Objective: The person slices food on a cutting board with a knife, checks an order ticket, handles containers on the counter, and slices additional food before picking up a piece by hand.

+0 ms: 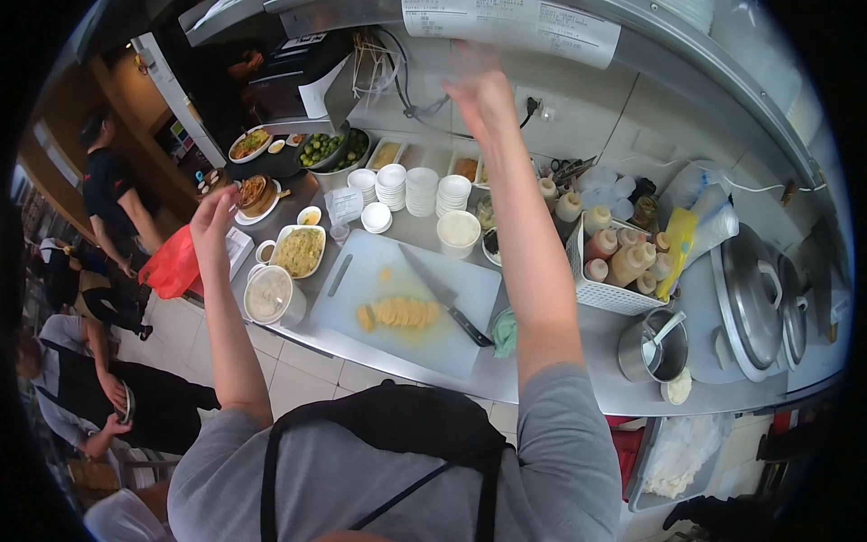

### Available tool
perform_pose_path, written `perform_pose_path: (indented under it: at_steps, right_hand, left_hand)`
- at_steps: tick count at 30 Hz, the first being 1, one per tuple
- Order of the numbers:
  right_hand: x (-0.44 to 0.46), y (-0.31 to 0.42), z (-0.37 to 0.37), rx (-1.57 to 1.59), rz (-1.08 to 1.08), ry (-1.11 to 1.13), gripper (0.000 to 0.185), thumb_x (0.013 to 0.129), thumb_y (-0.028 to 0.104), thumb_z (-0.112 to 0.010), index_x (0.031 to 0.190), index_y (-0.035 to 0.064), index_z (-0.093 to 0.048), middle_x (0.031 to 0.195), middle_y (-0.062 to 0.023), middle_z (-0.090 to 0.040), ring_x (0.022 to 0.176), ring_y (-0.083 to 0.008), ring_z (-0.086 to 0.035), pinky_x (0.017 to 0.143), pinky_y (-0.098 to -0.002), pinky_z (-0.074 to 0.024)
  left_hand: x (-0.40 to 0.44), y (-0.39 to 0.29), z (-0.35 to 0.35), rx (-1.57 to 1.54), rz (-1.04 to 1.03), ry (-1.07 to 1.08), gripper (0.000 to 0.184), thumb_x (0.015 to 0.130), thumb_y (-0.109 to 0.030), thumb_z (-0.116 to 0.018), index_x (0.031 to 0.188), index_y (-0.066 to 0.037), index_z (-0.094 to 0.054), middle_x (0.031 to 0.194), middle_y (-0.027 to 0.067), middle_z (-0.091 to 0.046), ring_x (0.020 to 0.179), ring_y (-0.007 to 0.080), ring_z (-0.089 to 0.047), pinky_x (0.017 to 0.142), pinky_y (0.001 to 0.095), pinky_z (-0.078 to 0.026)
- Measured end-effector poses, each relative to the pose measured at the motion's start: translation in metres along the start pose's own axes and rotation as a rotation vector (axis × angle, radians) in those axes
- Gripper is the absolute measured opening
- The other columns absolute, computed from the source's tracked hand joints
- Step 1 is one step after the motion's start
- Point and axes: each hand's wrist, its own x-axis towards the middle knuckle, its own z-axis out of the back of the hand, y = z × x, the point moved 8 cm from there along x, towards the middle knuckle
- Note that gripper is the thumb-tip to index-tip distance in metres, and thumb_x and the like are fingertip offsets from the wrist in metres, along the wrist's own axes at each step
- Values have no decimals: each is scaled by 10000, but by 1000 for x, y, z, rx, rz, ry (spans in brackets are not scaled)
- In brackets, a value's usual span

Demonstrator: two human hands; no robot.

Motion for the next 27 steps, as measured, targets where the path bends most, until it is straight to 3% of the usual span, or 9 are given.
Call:
perform_pose_path:
  at_steps: [2,5,9,13,23,25,26,27]
  right_hand:
    - [4,13,-30,325,24,44,823,668,-166,-396,1394,197,-267,1407,-113,-349,1320,-350,-305,1059,-610,-229]
    - [-2,-5,-28,421,-31,7,791,655,-180,-399,1345,195,-304,1381,-111,-374,1315,-337,-313,1049,-662,-196]
    - [-35,-13,-33,463,-37,-40,778,660,-177,-400,1334,198,-302,1376,-103,-382,1298,-331,-335,1056,-658,-190]
    - [-41,-9,-38,502,-46,-44,769,666,-171,-404,1331,205,-310,1371,-95,-393,1285,-328,-354,1061,-655,-186]
    - [-45,-17,-31,482,5,2,677,701,-131,-462,1300,175,-380,1324,-106,-431,1284,-311,-361,1046,-654,-240]
    - [-45,-32,-19,472,-31,-31,638,745,-96,-506,1326,131,-374,1314,-128,-431,1262,-303,-391,1050,-613,-291]
    - [-50,-31,-22,318,-29,-29,576,815,-41,-547,1349,60,-355,1291,-141,-445,1217,-292,-441,1067,-524,-336]
    - [-49,-47,-14,361,-55,11,524,831,-16,-601,1315,-4,-400,1228,-157,-485,1108,-271,-520,976,-388,-448]
  left_hand:
    - [-14,24,25,81,78,-20,209,904,-146,-598,1051,-6,-647,1007,48,-665,922,109,-607,799,238,-468]
    - [-37,61,78,149,186,-95,220,906,-182,-596,1046,-21,-649,998,43,-666,911,120,-613,781,250,-473]
    - [-66,99,166,216,285,-224,233,904,-237,-599,1027,-47,-656,985,34,-666,901,120,-618,750,255,-469]
    - [-99,103,202,282,379,-331,244,895,-269,-614,1015,-61,-656,975,20,-667,900,120,-619,748,270,-466]
    - [-118,130,217,355,511,-263,307,879,-310,-615,1056,-61,-641,1039,45,-655,938,169,-612,795,307,-472]
    - [-120,130,213,394,556,-207,323,872,-318,-619,1060,-56,-642,1018,50,-659,926,162,-614,784,301,-473]
    - [-121,132,211,409,589,-192,335,869,-332,-622,1057,-55,-645,1012,58,-659,917,164,-616,780,302,-475]
    - [-121,141,213,392,627,-177,346,869,-337,-623,1062,-50,-645,1011,64,-659,907,167,-619,777,304,-477]
